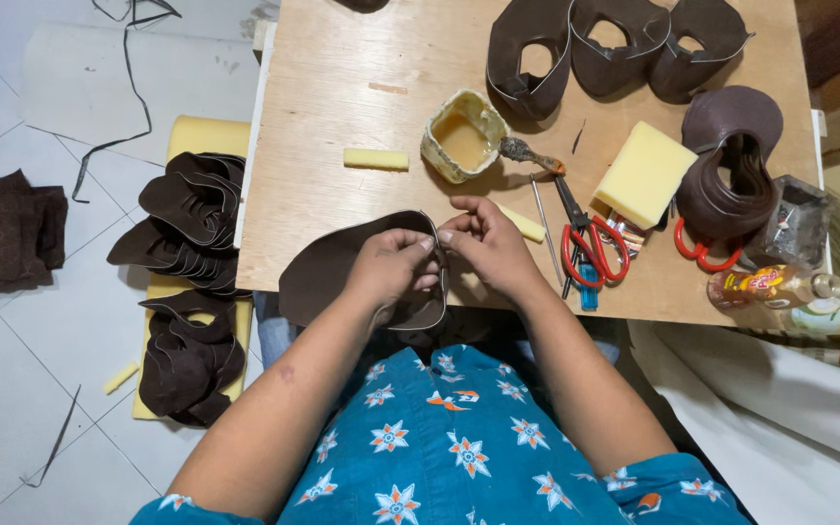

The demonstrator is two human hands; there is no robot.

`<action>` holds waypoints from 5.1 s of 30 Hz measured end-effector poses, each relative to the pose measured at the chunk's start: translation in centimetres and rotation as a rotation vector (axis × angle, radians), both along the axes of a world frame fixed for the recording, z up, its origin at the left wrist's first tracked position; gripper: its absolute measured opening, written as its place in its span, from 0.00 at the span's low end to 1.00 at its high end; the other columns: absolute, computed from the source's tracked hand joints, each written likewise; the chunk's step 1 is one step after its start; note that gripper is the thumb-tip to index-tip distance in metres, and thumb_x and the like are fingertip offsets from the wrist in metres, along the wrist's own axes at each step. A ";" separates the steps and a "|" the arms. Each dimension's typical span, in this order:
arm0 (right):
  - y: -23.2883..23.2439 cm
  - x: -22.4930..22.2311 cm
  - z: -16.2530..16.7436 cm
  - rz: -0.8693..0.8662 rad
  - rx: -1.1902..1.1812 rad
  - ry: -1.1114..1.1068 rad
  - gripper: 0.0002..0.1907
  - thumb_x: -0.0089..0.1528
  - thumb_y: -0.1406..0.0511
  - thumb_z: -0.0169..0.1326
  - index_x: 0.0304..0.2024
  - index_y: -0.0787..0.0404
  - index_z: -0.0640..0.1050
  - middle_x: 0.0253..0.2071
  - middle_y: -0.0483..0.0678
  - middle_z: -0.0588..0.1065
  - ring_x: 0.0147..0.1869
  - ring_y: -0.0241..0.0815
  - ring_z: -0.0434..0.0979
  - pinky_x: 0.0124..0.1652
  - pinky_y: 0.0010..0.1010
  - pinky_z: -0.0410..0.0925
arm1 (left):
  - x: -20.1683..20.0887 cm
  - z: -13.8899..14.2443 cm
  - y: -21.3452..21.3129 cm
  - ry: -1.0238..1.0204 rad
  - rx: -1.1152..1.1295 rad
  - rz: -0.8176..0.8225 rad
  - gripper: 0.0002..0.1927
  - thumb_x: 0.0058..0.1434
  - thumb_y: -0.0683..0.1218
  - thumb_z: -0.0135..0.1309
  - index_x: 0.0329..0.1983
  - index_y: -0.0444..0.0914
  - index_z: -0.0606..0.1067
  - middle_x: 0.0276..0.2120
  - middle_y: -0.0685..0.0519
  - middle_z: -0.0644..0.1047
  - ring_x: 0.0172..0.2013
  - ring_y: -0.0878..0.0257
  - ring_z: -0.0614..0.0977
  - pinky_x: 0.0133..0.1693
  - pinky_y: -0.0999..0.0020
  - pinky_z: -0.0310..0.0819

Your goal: The person assembles brown shoe parts by applying adhesive to edges, inserting a yellow foam insert, and pressing the edges together. They repeat this process on multiple parts, using a brush to apply adhesive and a small metal tool to press seams.

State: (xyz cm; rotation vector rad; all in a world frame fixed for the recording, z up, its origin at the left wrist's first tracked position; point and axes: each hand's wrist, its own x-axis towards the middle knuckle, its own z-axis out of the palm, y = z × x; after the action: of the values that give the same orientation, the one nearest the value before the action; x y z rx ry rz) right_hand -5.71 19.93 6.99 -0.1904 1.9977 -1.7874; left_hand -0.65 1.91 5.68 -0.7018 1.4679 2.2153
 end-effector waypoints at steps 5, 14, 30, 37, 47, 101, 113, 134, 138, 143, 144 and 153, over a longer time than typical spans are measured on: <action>-0.8 0.5 1.0 0.005 0.051 0.040 0.32 0.60 0.68 0.61 0.64 0.69 0.65 0.44 0.49 0.78 0.44 0.33 0.78 0.43 0.24 0.72 | 0.0 0.0 0.0 0.041 -0.012 -0.025 0.07 0.66 0.43 0.55 0.39 0.32 0.77 0.30 0.52 0.79 0.28 0.68 0.80 0.31 0.75 0.79; -1.4 1.0 1.6 -0.042 0.419 0.375 0.23 0.60 0.68 0.58 0.57 0.64 0.70 0.33 0.46 0.79 0.33 0.33 0.80 0.35 0.25 0.73 | 0.3 -0.7 0.5 0.138 -0.353 -0.175 0.10 0.68 0.42 0.47 0.33 0.32 0.73 0.26 0.48 0.80 0.24 0.64 0.77 0.25 0.70 0.71; 5.4 -2.7 2.1 -0.165 1.256 0.583 0.16 0.58 0.68 0.54 0.49 0.64 0.74 0.46 0.62 0.78 0.49 0.62 0.78 0.47 0.51 0.69 | 0.0 -3.8 0.2 0.029 0.160 0.077 0.06 0.69 0.41 0.42 0.39 0.34 0.69 0.37 0.46 0.78 0.37 0.61 0.83 0.44 0.65 0.85; 6.9 -4.1 0.6 -0.125 1.231 0.319 0.20 0.59 0.66 0.55 0.54 0.65 0.72 0.45 0.60 0.79 0.51 0.61 0.79 0.51 0.50 0.69 | 0.0 -3.0 0.1 0.025 0.173 0.061 0.05 0.68 0.41 0.42 0.40 0.35 0.69 0.37 0.47 0.78 0.39 0.61 0.83 0.46 0.62 0.84; 6.9 -4.5 0.1 -0.069 1.164 0.149 0.20 0.55 0.62 0.58 0.49 0.61 0.76 0.46 0.60 0.79 0.52 0.60 0.78 0.51 0.47 0.70 | 0.1 -3.1 0.2 0.039 0.161 0.063 0.05 0.68 0.41 0.42 0.40 0.35 0.69 0.37 0.48 0.77 0.39 0.61 0.82 0.46 0.62 0.84; 0.3 3.3 6.5 -0.001 0.352 0.726 0.06 0.65 0.69 0.58 0.43 0.65 0.77 0.39 0.53 0.80 0.39 0.44 0.84 0.40 0.31 0.74 | 1.6 -2.3 1.3 0.263 -0.108 -0.052 0.08 0.70 0.45 0.45 0.39 0.34 0.70 0.35 0.50 0.77 0.33 0.64 0.80 0.37 0.66 0.78; 1.5 3.0 5.9 -0.043 0.272 0.539 0.08 0.67 0.68 0.55 0.46 0.66 0.78 0.37 0.49 0.81 0.41 0.35 0.82 0.43 0.26 0.74 | -1.2 5.9 -2.2 1.218 -1.475 -0.178 0.22 0.52 0.38 0.49 0.52 0.36 0.70 0.41 0.46 0.79 0.40 0.49 0.81 0.40 0.55 0.71; 0.8 -2.4 1.9 -0.230 0.025 0.264 0.08 0.68 0.67 0.55 0.45 0.68 0.76 0.37 0.49 0.80 0.40 0.35 0.83 0.41 0.26 0.77 | -6.9 3.7 -2.8 0.671 -1.180 -0.864 0.22 0.43 0.51 0.71 0.40 0.43 0.78 0.37 0.47 0.80 0.43 0.47 0.81 0.42 0.52 0.74; 0.6 -3.3 1.3 -0.220 -0.048 0.198 0.07 0.68 0.67 0.54 0.44 0.67 0.75 0.37 0.46 0.78 0.39 0.34 0.83 0.40 0.26 0.78 | -6.4 3.7 -1.7 0.810 -1.153 -0.766 0.28 0.37 0.46 0.73 0.42 0.40 0.75 0.37 0.47 0.81 0.43 0.46 0.81 0.41 0.50 0.73; 0.9 -3.7 1.2 -0.222 0.013 0.178 0.07 0.68 0.67 0.54 0.44 0.66 0.74 0.37 0.46 0.78 0.39 0.34 0.83 0.39 0.25 0.78 | -6.9 3.3 -1.6 0.681 -1.131 -0.792 0.20 0.45 0.47 0.71 0.40 0.42 0.77 0.35 0.48 0.82 0.43 0.48 0.82 0.43 0.52 0.74; 0.9 -3.7 1.2 -0.227 0.012 0.169 0.07 0.68 0.67 0.54 0.44 0.66 0.74 0.37 0.46 0.78 0.38 0.33 0.82 0.39 0.26 0.78 | -7.1 3.3 -1.6 0.675 -1.137 -0.798 0.19 0.45 0.48 0.71 0.38 0.42 0.77 0.35 0.49 0.82 0.43 0.48 0.82 0.43 0.52 0.74; 1.2 -2.3 1.1 -0.228 -0.082 0.234 0.08 0.69 0.66 0.54 0.45 0.67 0.74 0.37 0.49 0.78 0.38 0.35 0.81 0.41 0.26 0.76 | -7.4 3.6 -1.4 0.544 -1.146 -0.843 0.22 0.41 0.53 0.75 0.37 0.43 0.79 0.36 0.48 0.81 0.42 0.48 0.81 0.43 0.53 0.74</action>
State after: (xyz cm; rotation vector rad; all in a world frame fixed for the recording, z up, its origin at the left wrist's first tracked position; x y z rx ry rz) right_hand -8.06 21.10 8.12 -0.2140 2.1825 -2.0748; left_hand -8.08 0.52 9.30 0.3171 2.6312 0.8102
